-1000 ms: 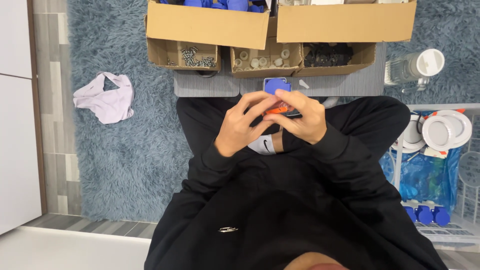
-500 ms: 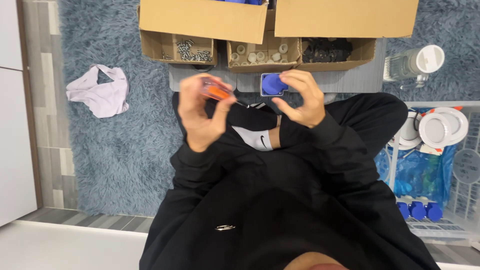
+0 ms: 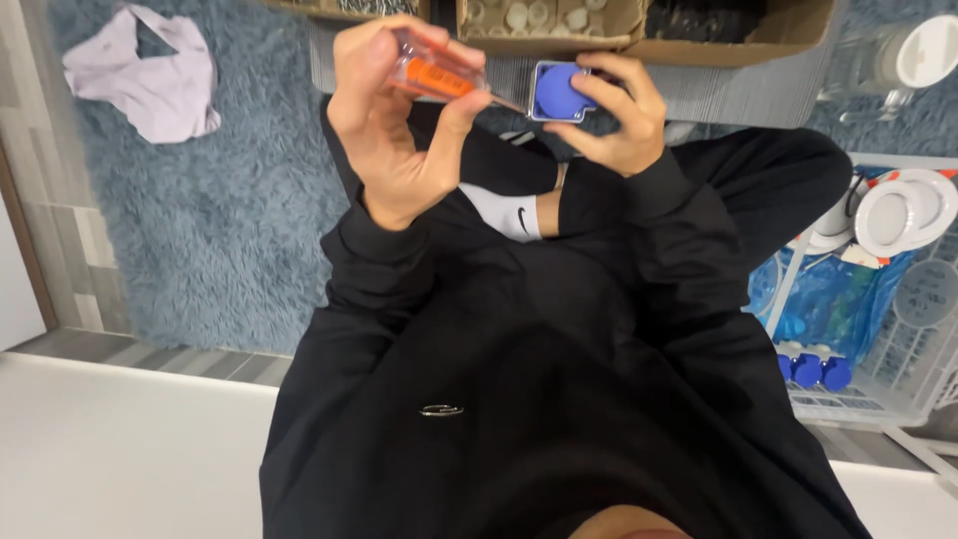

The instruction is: Using a screwdriver to manipulate and assemble small plastic components while sitting on the floor.

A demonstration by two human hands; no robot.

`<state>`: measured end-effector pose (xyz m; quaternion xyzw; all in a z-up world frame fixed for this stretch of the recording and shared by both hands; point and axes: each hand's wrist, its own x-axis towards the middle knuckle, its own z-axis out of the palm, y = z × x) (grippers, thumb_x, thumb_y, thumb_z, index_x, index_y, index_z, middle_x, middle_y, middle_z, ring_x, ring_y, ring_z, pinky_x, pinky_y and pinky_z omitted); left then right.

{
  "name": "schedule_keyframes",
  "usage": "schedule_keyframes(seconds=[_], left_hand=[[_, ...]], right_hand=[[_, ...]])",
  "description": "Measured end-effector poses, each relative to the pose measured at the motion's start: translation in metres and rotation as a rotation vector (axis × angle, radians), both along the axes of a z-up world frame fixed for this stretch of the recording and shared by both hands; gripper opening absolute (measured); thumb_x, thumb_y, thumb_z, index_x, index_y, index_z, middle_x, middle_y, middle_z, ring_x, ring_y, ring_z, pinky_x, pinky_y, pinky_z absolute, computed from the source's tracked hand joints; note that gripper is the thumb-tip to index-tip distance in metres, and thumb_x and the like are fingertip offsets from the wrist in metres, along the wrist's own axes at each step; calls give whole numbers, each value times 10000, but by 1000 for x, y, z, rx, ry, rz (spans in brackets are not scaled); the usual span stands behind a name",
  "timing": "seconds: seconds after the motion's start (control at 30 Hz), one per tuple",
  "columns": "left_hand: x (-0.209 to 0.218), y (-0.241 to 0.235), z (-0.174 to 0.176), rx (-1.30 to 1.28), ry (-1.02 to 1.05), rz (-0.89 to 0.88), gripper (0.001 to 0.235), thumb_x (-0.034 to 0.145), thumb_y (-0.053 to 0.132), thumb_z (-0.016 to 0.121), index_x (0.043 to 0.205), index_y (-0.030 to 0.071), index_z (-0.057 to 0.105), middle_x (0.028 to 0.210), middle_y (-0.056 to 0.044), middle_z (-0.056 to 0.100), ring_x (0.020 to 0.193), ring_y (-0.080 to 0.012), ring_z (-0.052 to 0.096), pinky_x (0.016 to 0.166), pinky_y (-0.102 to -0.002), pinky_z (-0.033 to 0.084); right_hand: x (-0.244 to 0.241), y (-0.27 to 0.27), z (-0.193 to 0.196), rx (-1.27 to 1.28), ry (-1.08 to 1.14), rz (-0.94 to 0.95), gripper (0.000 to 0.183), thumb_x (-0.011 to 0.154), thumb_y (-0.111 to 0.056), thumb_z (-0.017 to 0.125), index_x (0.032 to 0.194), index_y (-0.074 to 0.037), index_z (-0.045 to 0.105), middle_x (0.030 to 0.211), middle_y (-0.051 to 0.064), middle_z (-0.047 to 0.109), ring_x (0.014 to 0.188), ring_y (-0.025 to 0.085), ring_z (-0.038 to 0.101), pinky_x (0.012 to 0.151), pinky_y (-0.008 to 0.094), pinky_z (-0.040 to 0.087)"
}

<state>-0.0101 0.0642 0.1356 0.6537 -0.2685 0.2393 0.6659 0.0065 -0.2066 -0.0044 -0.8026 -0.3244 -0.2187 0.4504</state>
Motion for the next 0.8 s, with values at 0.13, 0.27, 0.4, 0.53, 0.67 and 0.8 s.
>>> schedule_keyframes(seconds=[0.13,0.27,0.4,0.53,0.67,0.8], left_hand=[[1,-2,4,55,-32,7,944,1013,-231,832,1613,326,362,1472,-82,501,1148,-324,764,993,-411,738],[-1,-1,16,36,-44,-2,967,1005,-222,836,1618,363,370,1461,-101,500,1121,-358,757,990,-438,724],[3,-5,12,10,10,-84,924,1023,-238,817,1624,329,405,1459,-134,510,1159,-356,758,960,-421,744],[3,-11,13,102,2,-45,918,997,-223,830,1605,338,431,1455,-106,528,1177,-284,764,962,-358,732],[7,-9,31,131,31,-146,640,1017,5,853,1494,217,482,1409,-137,589,1246,-331,750,985,-385,704],[13,-14,38,8,14,-122,487,915,224,924,1277,184,600,1339,-84,546,1213,-271,646,1077,-452,619]], right_hand=[[-3,0,1,19,15,13,637,795,-14,1134,1292,56,741,1361,266,667,1150,416,731,949,474,650],[-3,2,3,36,31,15,664,803,-7,1140,1321,44,728,1378,257,658,1171,416,727,965,477,650],[0,0,-2,12,33,-5,654,821,-32,1115,1336,-2,715,1390,244,661,1176,408,721,965,484,647],[-4,5,1,26,46,-46,644,788,-63,1091,1310,-12,717,1372,241,677,1155,402,729,951,470,646],[-9,8,5,45,68,-58,627,770,-73,1076,1283,4,723,1370,241,682,1167,401,736,992,471,641],[-9,9,5,60,91,-57,631,760,-60,1064,1286,-6,720,1374,230,686,1177,385,736,1000,455,635]])
